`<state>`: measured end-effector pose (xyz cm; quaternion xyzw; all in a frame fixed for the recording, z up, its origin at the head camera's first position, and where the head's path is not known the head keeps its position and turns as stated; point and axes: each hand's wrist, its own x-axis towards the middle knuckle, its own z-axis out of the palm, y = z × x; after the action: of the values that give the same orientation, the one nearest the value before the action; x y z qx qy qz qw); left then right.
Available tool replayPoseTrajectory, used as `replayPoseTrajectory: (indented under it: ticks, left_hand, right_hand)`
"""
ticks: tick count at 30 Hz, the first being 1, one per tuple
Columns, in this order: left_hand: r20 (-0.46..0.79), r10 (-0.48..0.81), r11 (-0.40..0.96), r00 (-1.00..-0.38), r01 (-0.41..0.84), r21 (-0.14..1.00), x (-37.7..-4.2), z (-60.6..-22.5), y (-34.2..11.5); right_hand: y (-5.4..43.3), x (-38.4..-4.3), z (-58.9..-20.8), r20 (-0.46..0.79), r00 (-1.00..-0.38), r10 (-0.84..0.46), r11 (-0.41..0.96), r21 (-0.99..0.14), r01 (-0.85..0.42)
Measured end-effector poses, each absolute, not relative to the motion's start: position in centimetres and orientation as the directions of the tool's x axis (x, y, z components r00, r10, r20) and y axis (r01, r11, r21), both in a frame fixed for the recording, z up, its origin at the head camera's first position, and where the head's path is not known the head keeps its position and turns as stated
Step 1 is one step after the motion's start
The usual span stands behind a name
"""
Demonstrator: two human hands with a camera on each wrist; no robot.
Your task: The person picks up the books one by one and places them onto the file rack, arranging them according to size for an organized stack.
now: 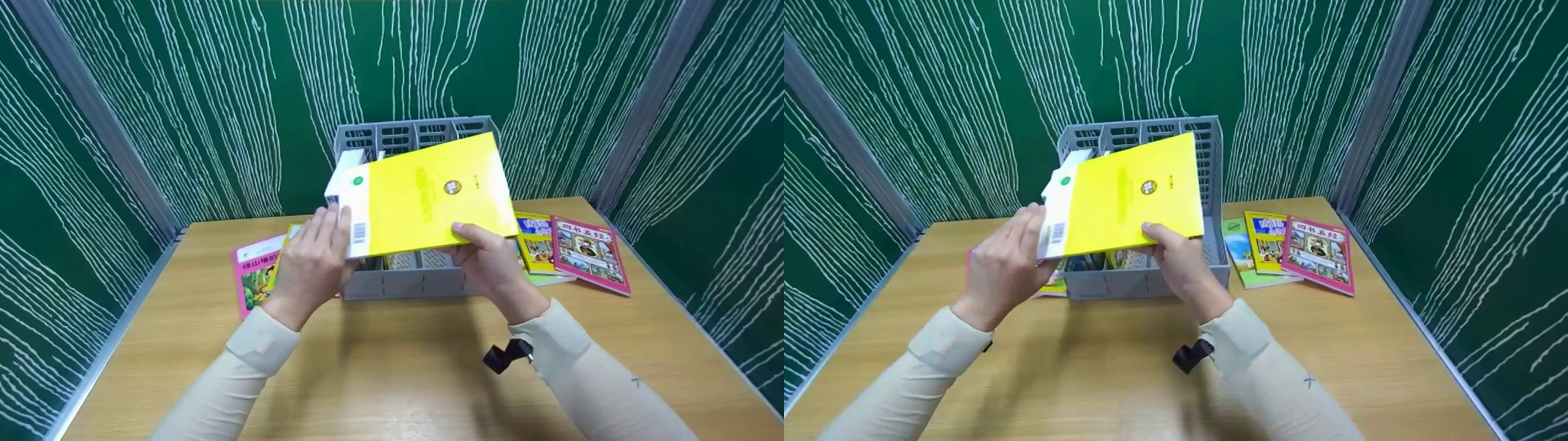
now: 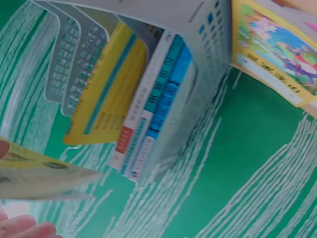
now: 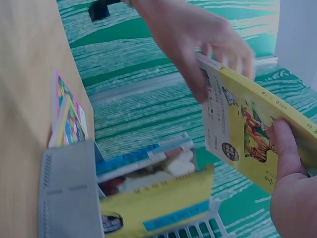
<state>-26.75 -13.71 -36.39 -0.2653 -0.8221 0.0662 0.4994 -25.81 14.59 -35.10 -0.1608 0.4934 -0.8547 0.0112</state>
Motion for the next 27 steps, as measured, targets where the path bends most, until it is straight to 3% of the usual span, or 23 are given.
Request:
replayPoseTrajectory:
  ticks: [13,18,23,27]
  left_hand:
    - [0.720,0.399,0.884,-0.568,0.447,-0.138,-29.5,-40.0,-15.6]
    - [0.649,0.428,0.860,-0.628,0.505,-0.078,-30.3,-42.0,-15.3]
    - [0.541,0.476,0.828,-0.693,0.560,-0.012,-30.8,-43.5,-14.8]
    - [0.472,0.498,0.819,-0.728,0.573,0.019,-31.1,-44.6,-14.1]
  right_hand:
    - [18.6,-26.2,-34.6,0.396,-0.916,-0.072,-0.476,-0.820,-0.317]
    - [19.4,-25.8,-34.9,0.365,-0.931,0.002,-0.215,-0.909,-0.357]
    - [19.5,-25.5,-35.5,0.282,-0.959,-0.011,0.109,-0.953,-0.282]
    - [19.0,-26.0,-36.4,0.267,-0.963,-0.036,0.182,-0.946,-0.269]
